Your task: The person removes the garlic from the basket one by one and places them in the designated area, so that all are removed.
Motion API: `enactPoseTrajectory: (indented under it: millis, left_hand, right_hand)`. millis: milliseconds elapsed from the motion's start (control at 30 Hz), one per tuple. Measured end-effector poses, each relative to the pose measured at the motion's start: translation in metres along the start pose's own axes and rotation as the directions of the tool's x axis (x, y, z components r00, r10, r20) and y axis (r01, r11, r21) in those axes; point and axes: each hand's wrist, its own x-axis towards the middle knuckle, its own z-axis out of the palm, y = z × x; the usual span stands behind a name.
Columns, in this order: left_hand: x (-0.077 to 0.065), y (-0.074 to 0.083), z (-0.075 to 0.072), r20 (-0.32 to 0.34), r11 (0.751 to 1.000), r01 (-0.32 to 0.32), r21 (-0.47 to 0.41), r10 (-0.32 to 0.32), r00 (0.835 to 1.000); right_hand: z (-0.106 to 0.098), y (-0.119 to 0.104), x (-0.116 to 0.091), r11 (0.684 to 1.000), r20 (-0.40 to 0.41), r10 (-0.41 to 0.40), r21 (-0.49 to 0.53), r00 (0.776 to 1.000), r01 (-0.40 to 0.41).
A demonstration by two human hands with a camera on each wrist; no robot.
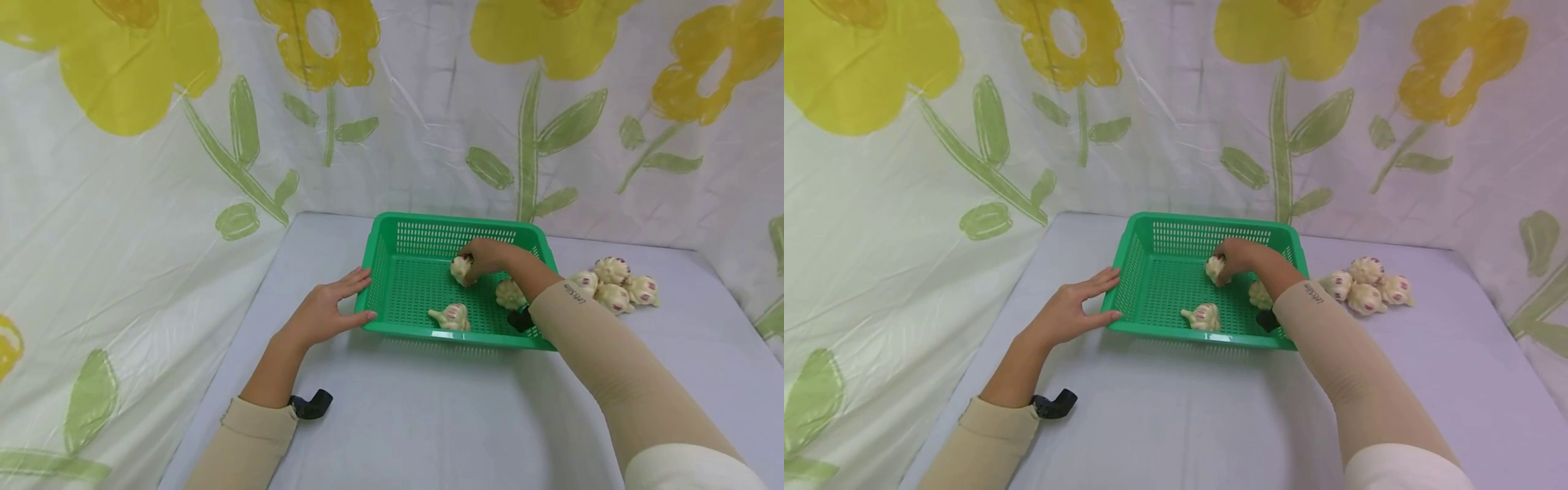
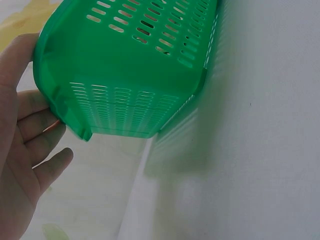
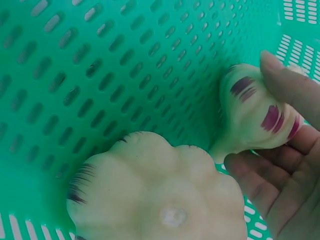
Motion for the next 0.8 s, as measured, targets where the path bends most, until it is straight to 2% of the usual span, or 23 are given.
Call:
enactPoseTrajectory:
  millis: [467,800]
  left_hand:
    - [-0.0003,0.0006,-0.0004,-0.001,1.000,0.008,-0.023,-0.008,1.000]
    - [-0.0005,0.0002,-0.0001,0.002,1.000,0.014,-0.015,-0.014,1.000]
  right_hand:
    - [-0.0005,-0.0020,-0.0021,0.999,0.000,0.048,0.004,0.999,-0.048]
    - [0.0001,0.0016,0.0001,0.999,-0.003,0.042,-0.004,0.999,-0.042]
